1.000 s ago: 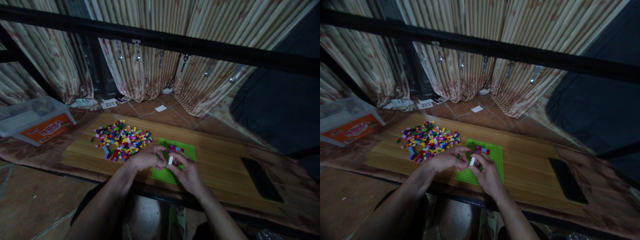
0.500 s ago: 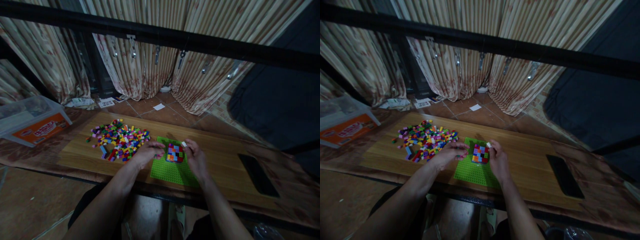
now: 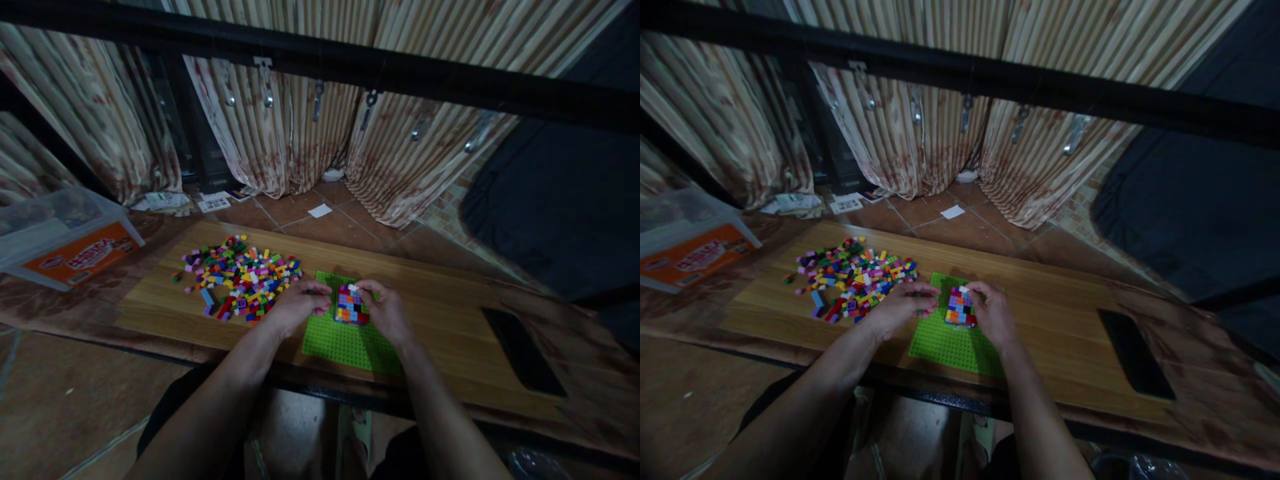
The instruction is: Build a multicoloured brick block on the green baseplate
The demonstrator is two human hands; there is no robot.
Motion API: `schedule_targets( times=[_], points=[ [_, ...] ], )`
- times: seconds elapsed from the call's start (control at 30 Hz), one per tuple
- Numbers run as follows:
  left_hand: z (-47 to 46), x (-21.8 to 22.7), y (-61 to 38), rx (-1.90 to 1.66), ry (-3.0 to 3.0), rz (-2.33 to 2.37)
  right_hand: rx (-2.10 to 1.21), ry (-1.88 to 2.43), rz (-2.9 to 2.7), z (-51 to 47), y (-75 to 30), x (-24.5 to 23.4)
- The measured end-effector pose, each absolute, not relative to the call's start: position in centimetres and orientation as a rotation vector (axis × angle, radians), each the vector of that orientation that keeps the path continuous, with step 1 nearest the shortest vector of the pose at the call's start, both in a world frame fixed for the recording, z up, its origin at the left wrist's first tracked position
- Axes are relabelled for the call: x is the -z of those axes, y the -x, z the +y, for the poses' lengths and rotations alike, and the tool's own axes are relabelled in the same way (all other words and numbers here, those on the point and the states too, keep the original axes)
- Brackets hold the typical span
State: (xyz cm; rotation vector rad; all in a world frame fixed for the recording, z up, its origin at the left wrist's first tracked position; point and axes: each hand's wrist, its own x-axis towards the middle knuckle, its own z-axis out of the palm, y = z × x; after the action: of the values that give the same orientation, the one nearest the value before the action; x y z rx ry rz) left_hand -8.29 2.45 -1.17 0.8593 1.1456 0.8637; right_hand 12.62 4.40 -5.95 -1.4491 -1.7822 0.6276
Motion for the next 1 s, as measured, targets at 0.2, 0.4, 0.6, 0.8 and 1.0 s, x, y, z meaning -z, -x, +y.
schedule_targets(
  times=[0.2, 0.4, 0.6, 0.8, 1.0],
  points=[
    [2.4, 1.3, 8.1, -0.867, -0.858, 1.136, -0.541, 1.449, -1.817, 4.1, -12.6, 5.5],
    [2.4, 1.5, 8.0, -0.875, -0.858, 1.135, -0.53, 1.437, -1.814, 4.0, -12.3, 5.1],
    [2.4, 1.7, 7.9, -0.878, -0.854, 1.132, -0.571, 1.462, -1.812, 4.0, -12.2, 4.9],
    [2.3, 1.9, 8.0, -0.882, -0.858, 1.118, -0.543, 1.459, -1.854, 3.8, -12.1, 4.6],
    [2.4, 2.2, 8.0, -0.88, -0.869, 1.115, -0.581, 1.444, -1.846, 3.8, -12.3, 4.8]
  ],
)
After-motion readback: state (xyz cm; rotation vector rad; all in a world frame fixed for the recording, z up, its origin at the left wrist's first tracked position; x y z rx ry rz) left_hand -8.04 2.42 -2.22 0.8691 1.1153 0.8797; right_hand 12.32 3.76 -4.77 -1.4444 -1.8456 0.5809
